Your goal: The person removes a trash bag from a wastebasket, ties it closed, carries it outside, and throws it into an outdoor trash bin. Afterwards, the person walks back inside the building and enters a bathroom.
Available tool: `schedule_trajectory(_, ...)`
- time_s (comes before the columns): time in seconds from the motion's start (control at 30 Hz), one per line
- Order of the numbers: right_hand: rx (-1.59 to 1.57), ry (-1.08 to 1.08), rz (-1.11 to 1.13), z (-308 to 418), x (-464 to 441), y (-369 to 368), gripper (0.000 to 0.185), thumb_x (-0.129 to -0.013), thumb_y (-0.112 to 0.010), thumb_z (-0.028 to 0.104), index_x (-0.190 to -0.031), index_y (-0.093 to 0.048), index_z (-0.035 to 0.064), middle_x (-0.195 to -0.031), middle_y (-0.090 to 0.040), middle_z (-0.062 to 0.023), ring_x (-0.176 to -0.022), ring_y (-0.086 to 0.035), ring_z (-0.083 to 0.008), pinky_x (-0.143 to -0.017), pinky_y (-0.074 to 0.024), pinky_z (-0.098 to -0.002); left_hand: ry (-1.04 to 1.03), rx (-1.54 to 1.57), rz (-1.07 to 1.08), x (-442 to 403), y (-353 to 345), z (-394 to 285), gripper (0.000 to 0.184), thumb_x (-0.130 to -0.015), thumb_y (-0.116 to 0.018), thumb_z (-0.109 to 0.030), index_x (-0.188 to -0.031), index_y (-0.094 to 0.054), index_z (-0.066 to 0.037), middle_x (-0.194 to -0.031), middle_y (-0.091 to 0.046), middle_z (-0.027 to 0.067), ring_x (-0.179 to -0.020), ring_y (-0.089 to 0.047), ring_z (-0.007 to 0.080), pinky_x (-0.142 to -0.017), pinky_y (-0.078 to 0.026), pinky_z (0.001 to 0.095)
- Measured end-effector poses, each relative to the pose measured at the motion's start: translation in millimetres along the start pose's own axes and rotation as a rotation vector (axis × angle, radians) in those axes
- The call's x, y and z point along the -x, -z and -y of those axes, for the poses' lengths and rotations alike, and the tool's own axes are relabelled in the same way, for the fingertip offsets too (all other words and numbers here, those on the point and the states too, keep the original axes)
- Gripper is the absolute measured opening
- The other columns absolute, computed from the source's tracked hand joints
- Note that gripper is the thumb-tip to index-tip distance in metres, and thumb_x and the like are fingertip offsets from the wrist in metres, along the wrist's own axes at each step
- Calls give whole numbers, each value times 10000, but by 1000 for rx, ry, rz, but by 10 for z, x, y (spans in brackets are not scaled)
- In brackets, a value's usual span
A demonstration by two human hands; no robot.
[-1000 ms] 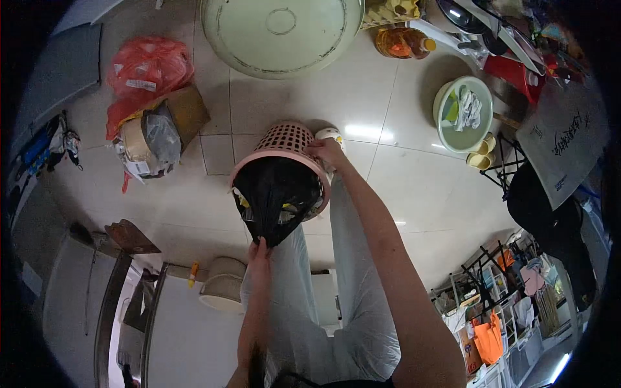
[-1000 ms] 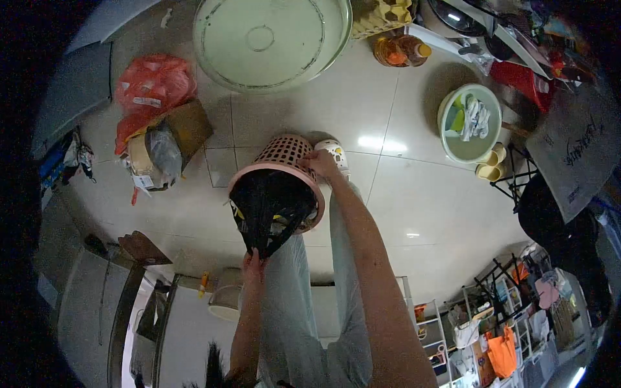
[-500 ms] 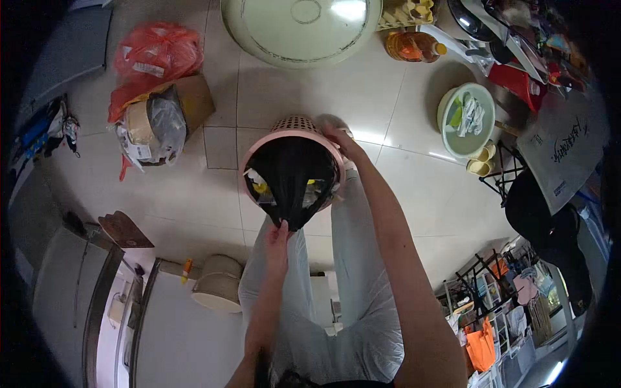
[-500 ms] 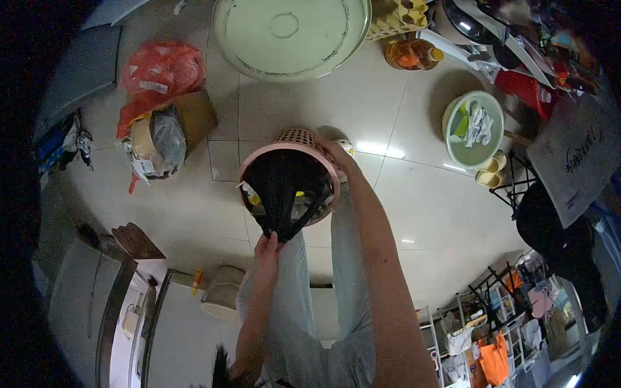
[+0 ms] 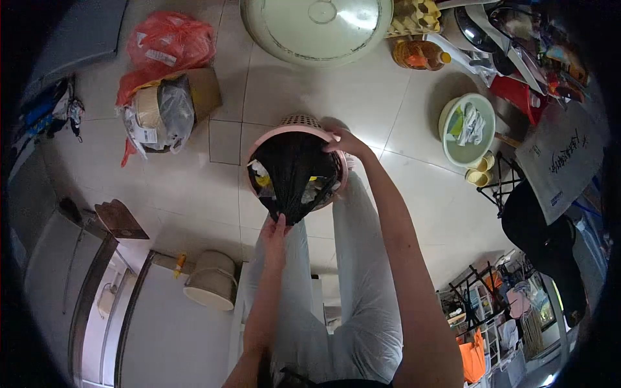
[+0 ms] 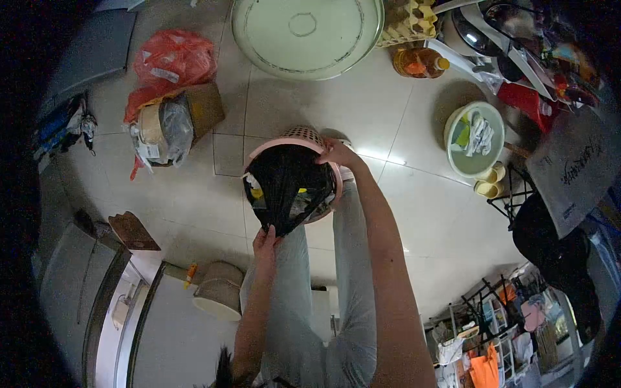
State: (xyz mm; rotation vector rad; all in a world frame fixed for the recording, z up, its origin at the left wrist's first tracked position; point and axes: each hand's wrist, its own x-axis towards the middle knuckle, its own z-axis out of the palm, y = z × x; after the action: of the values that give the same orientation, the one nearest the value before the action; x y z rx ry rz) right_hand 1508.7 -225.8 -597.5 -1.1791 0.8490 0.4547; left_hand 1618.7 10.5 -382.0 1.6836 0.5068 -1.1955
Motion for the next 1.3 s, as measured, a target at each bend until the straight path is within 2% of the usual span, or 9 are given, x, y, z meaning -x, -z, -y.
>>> schedule_trajectory(0.47, 107, -11, -144, 56, 13, -37, 872, -506, -691, 268, -1267, -333, 37, -1164, -485, -151, -1065, -463, -300, -900, -367, -339, 28, 15, 10, -93, 122, 100, 195, -846, -539, -199, -971, -562, -51, -908, -574, 13, -802, -528, 85, -719, -438, 235)
schedule_trajectory(0.6, 126, -74, -57, 167, -32, -43, 717, -507, -682, 239, -1155, -452, 36, -1095, -514, -126, -972, -499, -289, -867, -383, -347, 12, -17, -22, -71, 126, -8, 196, -847, -536, -204, -965, -566, -50, -902, -576, 14, -793, -530, 83, -721, -438, 234)
schedule_trajectory(0.73, 196, -132, -172, -45, -172, -96, 463, -521, -660, 230, -933, -543, 55, -939, -538, -106, -891, -484, -259, -864, -369, -304, 32, -83, -19, -43, 195, 4, 214, -854, -525, -213, -984, -563, -47, -910, -577, 19, -808, -532, 86, -734, -434, 235)
schedule_trajectory(0.8, 223, -108, -105, -44, -172, -73, 341, -529, -642, 229, -800, -541, 50, -867, -528, -110, -889, -462, -248, -755, -215, -281, 26, -130, 0, -11, 275, 37, 238, -862, -510, -221, -1012, -557, -43, -922, -577, 23, -823, -531, 91, -746, -428, 235)
schedule_trajectory(0.87, 234, -91, -71, -8, -185, -69, 287, -532, -633, 229, -733, -539, 47, -831, -523, -111, -888, -451, -242, -700, -138, -270, 23, -109, -28, 75, 263, 52, 253, -866, -502, -225, -1035, -546, -41, -934, -574, 26, -832, -529, 95, -753, -425, 237)
schedule_trajectory(0.93, 204, -106, -58, -14, -221, -65, 573, -502, -676, 169, -988, -438, -22, -979, -518, -150, -960, -483, -247, -813, -299, -299, 24, -64, -80, 169, 219, 41, 285, -874, -484, -231, -1080, -525, -39, -960, -569, 32, -850, -525, 103, -767, -417, 241)
schedule_trajectory(1.0, 190, -114, -49, -40, -257, -53, 726, -488, -698, 138, -1115, -388, -56, -1054, -515, -170, -996, -499, -249, -870, -379, -313, 29, -86, -76, 239, 246, 59, 300, -876, -480, -234, -1097, -512, -33, -973, -565, 35, -854, -522, 105, -771, -416, 244)
schedule_trajectory(1.13, 283, -62, 157, -43, -302, -25, 720, -468, -703, 76, -1103, -384, -43, -1007, -513, -134, -920, -509, -232, -816, -411, -322, 46, -118, -116, 402, 222, 12, 316, -872, -487, -254, -1096, -485, -31, -974, -543, 36, -851, -507, 113, -762, -410, 262)
schedule_trajectory(1.3, 162, -145, 10, 2, -268, -32, 694, -475, -703, 75, -1085, -391, -38, -950, -519, -116, -866, -509, -209, -751, -438, -303, 45, -19, -178, 582, 53, -196, 296, -869, -492, -258, -1042, -496, -18, -950, -538, 35, -849, -502, 110, -766, -405, 259)
